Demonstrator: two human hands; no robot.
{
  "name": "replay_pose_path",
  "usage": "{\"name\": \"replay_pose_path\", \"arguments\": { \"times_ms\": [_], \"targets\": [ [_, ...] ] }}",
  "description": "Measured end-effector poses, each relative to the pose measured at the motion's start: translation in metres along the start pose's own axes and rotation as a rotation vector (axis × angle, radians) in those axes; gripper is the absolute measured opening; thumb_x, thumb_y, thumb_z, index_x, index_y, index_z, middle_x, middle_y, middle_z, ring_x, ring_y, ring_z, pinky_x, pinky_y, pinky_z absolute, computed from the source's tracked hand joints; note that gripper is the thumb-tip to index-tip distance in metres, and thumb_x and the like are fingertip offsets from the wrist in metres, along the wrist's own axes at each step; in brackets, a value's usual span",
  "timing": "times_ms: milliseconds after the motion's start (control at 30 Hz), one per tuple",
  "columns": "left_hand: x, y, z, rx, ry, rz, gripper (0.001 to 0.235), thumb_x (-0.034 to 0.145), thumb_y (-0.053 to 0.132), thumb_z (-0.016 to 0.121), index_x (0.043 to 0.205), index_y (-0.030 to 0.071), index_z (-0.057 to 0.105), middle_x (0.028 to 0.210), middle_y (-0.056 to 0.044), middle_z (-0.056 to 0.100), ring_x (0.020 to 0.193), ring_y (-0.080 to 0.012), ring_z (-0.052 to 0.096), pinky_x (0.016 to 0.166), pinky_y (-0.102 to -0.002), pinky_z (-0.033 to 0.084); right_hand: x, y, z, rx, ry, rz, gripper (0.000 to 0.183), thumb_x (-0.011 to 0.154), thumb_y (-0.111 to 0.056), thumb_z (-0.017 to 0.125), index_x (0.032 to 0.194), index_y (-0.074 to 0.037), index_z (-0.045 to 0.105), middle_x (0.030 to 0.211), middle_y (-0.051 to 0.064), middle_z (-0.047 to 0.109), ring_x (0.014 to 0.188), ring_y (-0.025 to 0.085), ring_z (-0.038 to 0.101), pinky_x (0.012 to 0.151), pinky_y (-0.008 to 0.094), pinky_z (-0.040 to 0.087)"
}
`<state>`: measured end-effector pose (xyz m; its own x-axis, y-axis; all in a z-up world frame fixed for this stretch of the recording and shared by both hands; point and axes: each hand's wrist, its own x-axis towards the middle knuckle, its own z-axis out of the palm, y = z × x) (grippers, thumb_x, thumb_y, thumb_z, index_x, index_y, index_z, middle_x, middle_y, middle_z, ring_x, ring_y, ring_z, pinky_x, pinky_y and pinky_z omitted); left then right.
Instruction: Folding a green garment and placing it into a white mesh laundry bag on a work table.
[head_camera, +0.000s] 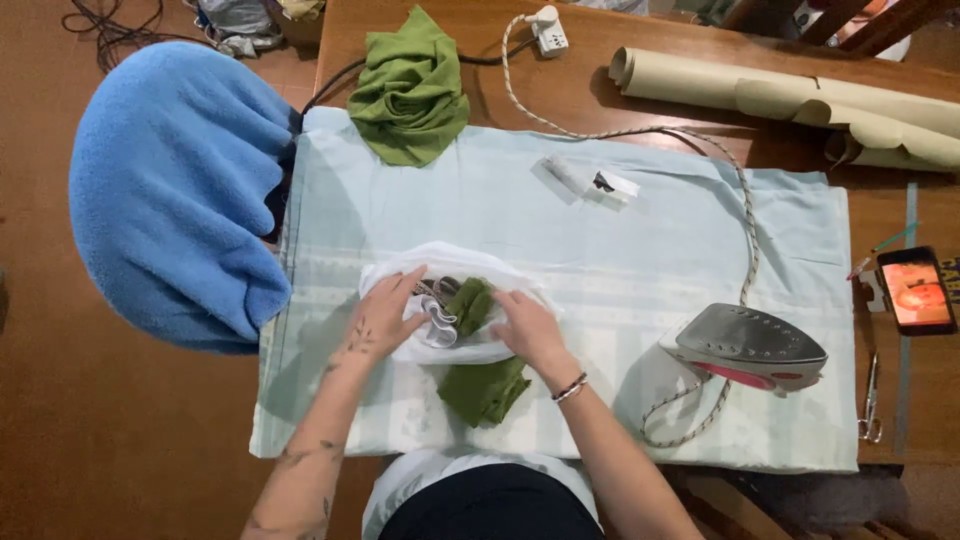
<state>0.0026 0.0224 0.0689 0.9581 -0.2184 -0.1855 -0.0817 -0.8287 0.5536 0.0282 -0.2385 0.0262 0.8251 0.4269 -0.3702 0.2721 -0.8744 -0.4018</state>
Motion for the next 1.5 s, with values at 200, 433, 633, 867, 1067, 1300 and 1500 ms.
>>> {"name": "replay_pose_path", "arguments": {
  "times_ms": [200, 433, 633, 867, 1067, 1300, 1500],
  "targets": [
    [-0.034, 0.042, 0.024, -0.178, 0.389, 0.039, 0.018, 0.094, 0.012, 0.067, 0.111, 0.014, 0.073, 0.087, -0.002, 0.072, 0.078, -0.0152, 0.07, 0.073, -0.028, 0.059, 0.031, -0.009, 0.046, -0.426, 0.476, -0.284, 0.077, 0.075, -0.011, 0.072, 0.146, -0.026, 0.047, 0.112, -0.004, 0.066, 0.102, 0.019, 0.06, 0.08, 0.034, 0.051],
    [-0.093, 0.066, 0.03, -0.279, 0.498, -0.053, 0.012, 0.087, 0.011, 0.071, 0.095, 0.018, 0.074, 0.077, 0.005, 0.071, 0.062, -0.0101, 0.065, 0.059, -0.023, 0.056, 0.015, 0.008, 0.055, 0.244, 0.484, -0.115, 0.038, 0.079, -0.004, 0.069, 0.116, -0.013, 0.066, 0.1, 0.014, 0.07, 0.101, 0.036, 0.064, 0.089, 0.047, 0.052],
    [-0.114, 0.046, 0.029, -0.251, 0.385, 0.031, 0.007, 0.089, 0.013, 0.068, 0.095, 0.016, 0.072, 0.087, 0.007, 0.073, 0.065, -0.0086, 0.061, 0.057, -0.024, 0.051, -0.042, 0.006, -0.004, 1.251, 0.276, 0.223, 0.042, 0.105, -0.032, 0.042, 0.127, -0.004, 0.064, 0.11, 0.007, 0.07, 0.096, 0.017, 0.064, 0.083, 0.029, 0.051],
    [-0.1, 0.056, 0.019, -0.224, 0.273, -0.082, 0.009, 0.09, 0.014, 0.068, 0.096, 0.019, 0.072, 0.08, 0.003, 0.073, 0.07, -0.0148, 0.069, 0.064, -0.029, 0.058, -0.053, 0.004, -0.056, 1.451, 0.575, 0.407, 0.027, 0.108, -0.031, 0.05, 0.098, -0.009, 0.062, 0.064, -0.002, 0.049, 0.05, 0.008, 0.049, 0.044, 0.019, 0.042],
    [-0.097, 0.064, 0.038, -0.254, 0.227, -0.023, 0.008, 0.09, 0.015, 0.068, 0.096, 0.02, 0.071, 0.079, 0.004, 0.071, 0.069, -0.0141, 0.069, 0.065, -0.028, 0.058, -0.063, 0.019, -0.071, 1.142, 0.571, 0.479, 0.08, 0.097, -0.031, 0.068, 0.154, 0.006, 0.025, 0.143, 0.034, 0.045, 0.098, 0.03, 0.07, 0.083, 0.036, 0.061],
    [-0.106, 0.071, 0.04, -0.218, 0.101, -0.046, 0.01, 0.09, 0.018, 0.068, 0.099, 0.02, 0.07, 0.08, 0.002, 0.071, 0.072, -0.016, 0.071, 0.065, -0.031, 0.059, -0.064, 0.051, -0.007, 0.748, 0.609, 0.475, 0.019, 0.095, -0.028, 0.069, 0.112, -0.021, 0.073, 0.103, -0.001, 0.074, 0.082, 0.015, 0.072, 0.072, 0.028, 0.058],
    [-0.105, 0.076, 0.036, -0.181, 0.056, -0.059, 0.012, 0.091, 0.02, 0.068, 0.102, 0.019, 0.07, 0.082, 0.001, 0.073, 0.074, -0.0172, 0.072, 0.067, -0.033, 0.06, -0.025, 0.094, 0.003, 0.106, 0.744, 0.187, 0.023, 0.088, -0.007, 0.069, 0.109, -0.015, 0.074, 0.124, 0.008, 0.063, 0.114, 0.032, 0.059, 0.095, 0.046, 0.051]
  ]
}}
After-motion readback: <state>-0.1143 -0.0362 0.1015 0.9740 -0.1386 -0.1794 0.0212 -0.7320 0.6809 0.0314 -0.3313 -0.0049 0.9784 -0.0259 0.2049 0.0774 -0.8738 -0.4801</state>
